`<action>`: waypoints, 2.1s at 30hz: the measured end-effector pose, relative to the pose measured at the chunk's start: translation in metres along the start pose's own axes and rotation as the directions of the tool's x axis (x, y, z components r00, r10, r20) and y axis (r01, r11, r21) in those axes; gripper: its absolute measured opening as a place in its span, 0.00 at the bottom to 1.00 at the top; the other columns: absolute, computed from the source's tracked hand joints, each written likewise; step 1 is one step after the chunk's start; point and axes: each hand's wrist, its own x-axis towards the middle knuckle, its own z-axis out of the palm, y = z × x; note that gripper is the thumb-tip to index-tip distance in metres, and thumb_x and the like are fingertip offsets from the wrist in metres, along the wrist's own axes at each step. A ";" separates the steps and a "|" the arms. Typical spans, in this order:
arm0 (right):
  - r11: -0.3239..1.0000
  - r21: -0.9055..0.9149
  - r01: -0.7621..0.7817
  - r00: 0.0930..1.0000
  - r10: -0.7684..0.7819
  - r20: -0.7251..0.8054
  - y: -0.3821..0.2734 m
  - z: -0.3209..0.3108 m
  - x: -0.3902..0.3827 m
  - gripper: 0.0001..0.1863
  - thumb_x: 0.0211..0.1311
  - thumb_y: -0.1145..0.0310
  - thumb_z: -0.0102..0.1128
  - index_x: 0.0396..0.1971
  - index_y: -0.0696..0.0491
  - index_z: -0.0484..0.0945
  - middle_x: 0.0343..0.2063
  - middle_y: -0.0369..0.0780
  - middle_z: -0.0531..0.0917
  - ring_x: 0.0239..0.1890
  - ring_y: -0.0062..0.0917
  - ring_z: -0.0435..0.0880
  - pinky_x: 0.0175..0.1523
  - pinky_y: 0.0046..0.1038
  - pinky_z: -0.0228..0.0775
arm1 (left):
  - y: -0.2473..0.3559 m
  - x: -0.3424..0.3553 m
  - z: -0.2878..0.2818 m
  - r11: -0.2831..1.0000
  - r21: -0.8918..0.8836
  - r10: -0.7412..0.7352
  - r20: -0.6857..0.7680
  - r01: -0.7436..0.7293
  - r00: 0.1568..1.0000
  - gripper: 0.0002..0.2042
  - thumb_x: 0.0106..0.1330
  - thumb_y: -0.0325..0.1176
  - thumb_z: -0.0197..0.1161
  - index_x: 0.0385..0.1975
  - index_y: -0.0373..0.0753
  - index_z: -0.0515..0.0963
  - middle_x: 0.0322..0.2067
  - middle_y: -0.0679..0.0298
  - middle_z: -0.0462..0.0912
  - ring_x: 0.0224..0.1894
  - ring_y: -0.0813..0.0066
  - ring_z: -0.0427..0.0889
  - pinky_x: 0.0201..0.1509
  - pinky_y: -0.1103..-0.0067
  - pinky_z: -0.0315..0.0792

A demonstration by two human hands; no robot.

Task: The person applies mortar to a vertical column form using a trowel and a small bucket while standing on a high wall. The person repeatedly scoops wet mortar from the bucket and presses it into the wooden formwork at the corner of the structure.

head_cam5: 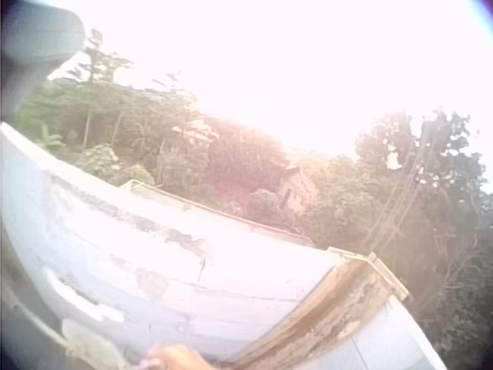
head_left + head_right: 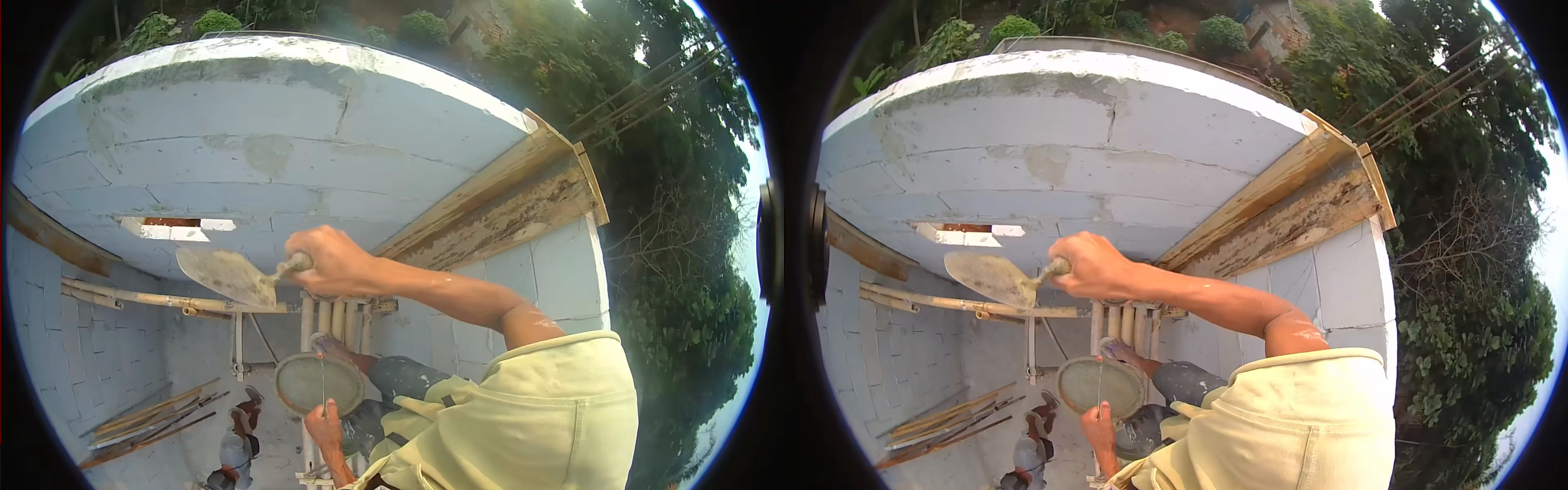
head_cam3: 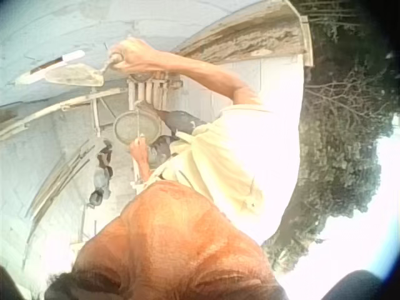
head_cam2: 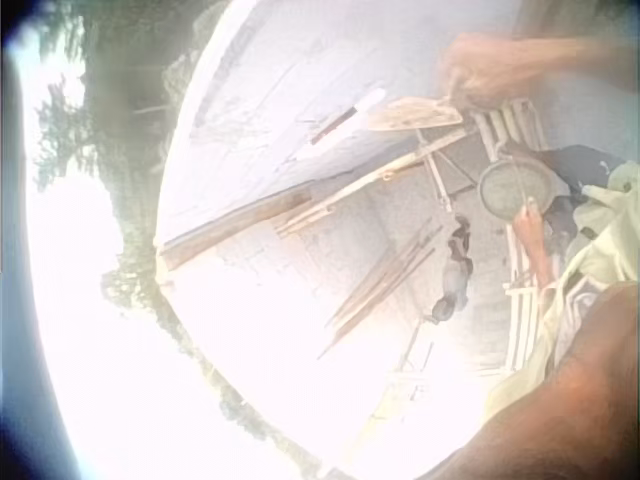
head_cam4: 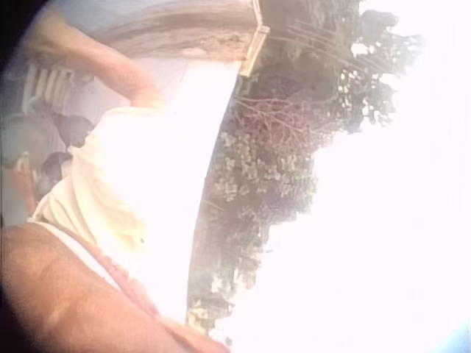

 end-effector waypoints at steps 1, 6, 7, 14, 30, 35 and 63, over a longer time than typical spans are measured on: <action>0.996 0.084 -0.019 0.996 0.011 0.094 0.016 0.051 -0.027 0.17 0.56 0.65 0.65 0.40 0.62 0.85 0.25 0.53 0.85 0.31 0.49 0.86 0.38 0.46 0.74 | 0.016 0.011 -0.021 0.999 0.041 0.024 0.078 -0.027 0.997 0.21 0.61 0.35 0.67 0.13 0.31 0.65 0.11 0.57 0.59 0.15 0.67 0.57 0.22 0.64 0.56; 0.876 0.345 -0.338 0.821 0.096 0.562 0.022 0.096 -0.191 0.27 0.58 0.61 0.64 0.50 0.68 0.83 0.32 0.53 0.87 0.36 0.36 0.87 0.42 0.37 0.76 | 0.092 -0.012 -0.026 0.951 0.105 0.257 0.251 -0.290 0.933 0.14 0.54 0.31 0.65 0.14 0.31 0.69 0.10 0.56 0.64 0.12 0.65 0.60 0.22 0.65 0.61; 0.874 0.360 -0.325 0.844 0.096 0.528 0.014 0.089 -0.198 0.27 0.58 0.61 0.64 0.50 0.68 0.83 0.32 0.53 0.87 0.36 0.36 0.87 0.42 0.37 0.76 | 0.111 -0.014 -0.032 0.939 0.119 0.283 0.270 -0.324 0.920 0.14 0.54 0.31 0.65 0.14 0.31 0.69 0.10 0.56 0.64 0.12 0.65 0.60 0.22 0.65 0.61; 0.812 0.482 -0.329 0.934 0.206 0.291 -0.069 0.049 -0.221 0.19 0.61 0.59 0.63 0.35 0.63 0.83 0.17 0.40 0.79 0.20 0.25 0.76 0.29 0.34 0.66 | 0.191 -0.012 -0.093 0.879 0.149 0.375 0.371 -0.453 0.850 0.09 0.57 0.31 0.63 0.33 0.32 0.80 0.33 0.51 0.83 0.34 0.67 0.81 0.37 0.70 0.73; 0.492 0.870 -0.027 0.963 0.245 -0.108 -0.207 -0.200 -0.273 0.19 0.70 0.57 0.65 0.38 0.62 0.78 0.23 0.38 0.76 0.23 0.19 0.74 0.31 0.26 0.69 | 0.165 0.006 0.063 0.442 -0.653 0.314 0.755 0.615 0.576 0.31 0.71 0.44 0.65 0.71 0.40 0.66 0.70 0.56 0.70 0.70 0.54 0.71 0.77 0.53 0.63; 0.653 0.744 0.142 0.937 0.154 -0.314 -0.223 -0.294 -0.300 0.17 0.68 0.61 0.67 0.37 0.62 0.78 0.22 0.37 0.74 0.24 0.18 0.74 0.24 0.25 0.65 | 0.251 0.035 0.116 0.488 -0.679 0.414 0.733 0.548 0.540 0.31 0.71 0.43 0.66 0.71 0.40 0.66 0.70 0.57 0.70 0.71 0.53 0.70 0.78 0.52 0.62; 0.835 -0.393 -0.386 0.634 -0.070 -0.770 0.006 -0.587 -0.320 0.40 0.53 0.51 0.77 0.56 0.68 0.79 0.48 0.56 0.87 0.52 0.42 0.87 0.60 0.38 0.77 | 0.603 0.031 0.332 0.613 -0.618 0.507 0.786 0.492 0.355 0.40 0.71 0.50 0.68 0.72 0.36 0.54 0.68 0.38 0.55 0.74 0.37 0.58 0.75 0.41 0.64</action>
